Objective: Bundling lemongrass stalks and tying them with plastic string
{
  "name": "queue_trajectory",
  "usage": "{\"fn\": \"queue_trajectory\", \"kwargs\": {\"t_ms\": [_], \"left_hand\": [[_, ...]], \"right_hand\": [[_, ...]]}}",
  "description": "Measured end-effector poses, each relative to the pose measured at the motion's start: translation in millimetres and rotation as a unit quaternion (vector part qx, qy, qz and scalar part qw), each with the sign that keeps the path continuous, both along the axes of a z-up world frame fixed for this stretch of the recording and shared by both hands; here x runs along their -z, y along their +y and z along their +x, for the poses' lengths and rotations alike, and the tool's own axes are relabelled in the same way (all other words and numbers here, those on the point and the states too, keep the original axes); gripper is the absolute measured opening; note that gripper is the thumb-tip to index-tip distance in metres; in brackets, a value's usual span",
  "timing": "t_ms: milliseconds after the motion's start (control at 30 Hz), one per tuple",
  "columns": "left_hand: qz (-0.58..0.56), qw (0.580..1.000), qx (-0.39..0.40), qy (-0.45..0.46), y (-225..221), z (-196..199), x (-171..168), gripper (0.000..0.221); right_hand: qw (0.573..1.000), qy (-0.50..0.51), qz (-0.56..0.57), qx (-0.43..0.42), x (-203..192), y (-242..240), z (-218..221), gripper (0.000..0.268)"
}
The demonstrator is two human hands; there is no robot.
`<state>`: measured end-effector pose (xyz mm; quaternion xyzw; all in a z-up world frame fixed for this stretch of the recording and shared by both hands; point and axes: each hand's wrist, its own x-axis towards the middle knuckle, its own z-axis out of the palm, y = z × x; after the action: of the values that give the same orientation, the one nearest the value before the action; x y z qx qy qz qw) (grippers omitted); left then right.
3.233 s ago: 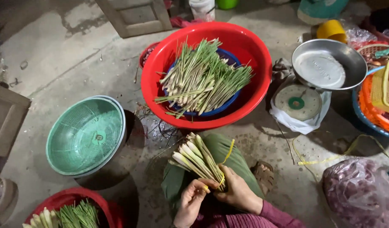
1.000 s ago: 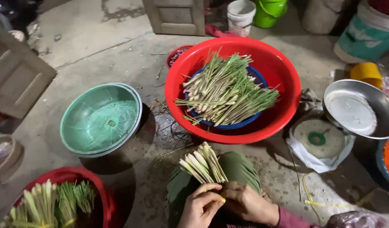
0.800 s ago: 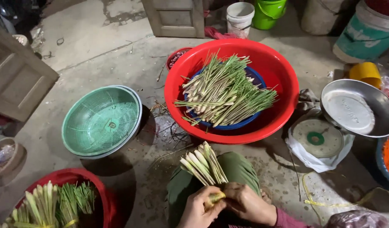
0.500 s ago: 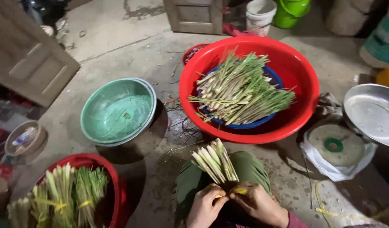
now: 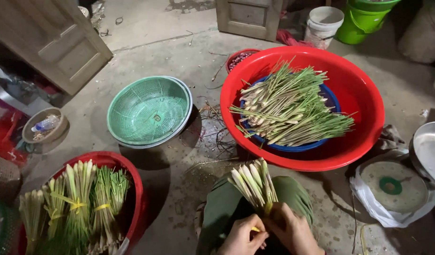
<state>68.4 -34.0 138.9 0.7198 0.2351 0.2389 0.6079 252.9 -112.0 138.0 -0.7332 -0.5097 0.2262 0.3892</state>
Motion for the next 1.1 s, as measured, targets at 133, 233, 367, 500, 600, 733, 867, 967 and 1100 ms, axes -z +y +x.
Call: {"fn": "queue_trajectory", "kwargs": {"t_ms": [133,233,367,500,600,733,867,967,1100], "left_hand": [[-0.003,1.0,0.005,-0.024,2.6,-1.9,8.7,0.021],[-0.011,1.0,0.024,-0.014,5.1,-3.1,15.3,0.02],[-0.034,0.999,0.029,0.03,11.0,-5.2,15.6,0.018],[0.066,0.997,0.031,0.004,21.1,-8.6,30.4,0.013],[0.08,0.994,0.076,-0.002,26.6,-6.6,23.0,0.015],[0.084,0.994,0.048,0.047,31.7,-9.2,31.8,0.015],[0.101,0.994,0.033,0.034,32.1,-9.1,36.3,0.019],[0.151,0.988,0.01,0.006,33.1,-7.5,42.5,0.021],[0.12,0.992,0.024,0.025,26.6,-11.0,34.6,0.025]], "right_hand": [[0.992,-0.046,0.109,0.043,30.5,-8.4,-2.9,0.051],[0.985,-0.091,0.148,-0.006,18.4,-8.1,-2.3,0.041],[0.941,-0.234,0.196,-0.143,35.4,-2.4,12.8,0.017],[0.919,-0.283,0.206,-0.182,43.9,-3.0,26.6,0.019],[0.9,-0.327,0.159,-0.24,62.9,1.4,37.0,0.015],[0.893,-0.33,0.128,-0.277,47.1,-0.1,31.9,0.014],[0.905,-0.324,0.152,-0.229,35.2,-6.7,28.1,0.015],[0.926,-0.271,0.133,-0.225,7.3,-14.1,27.4,0.036],[0.893,-0.367,0.187,-0.183,-26.5,-12.9,26.2,0.017]]}}
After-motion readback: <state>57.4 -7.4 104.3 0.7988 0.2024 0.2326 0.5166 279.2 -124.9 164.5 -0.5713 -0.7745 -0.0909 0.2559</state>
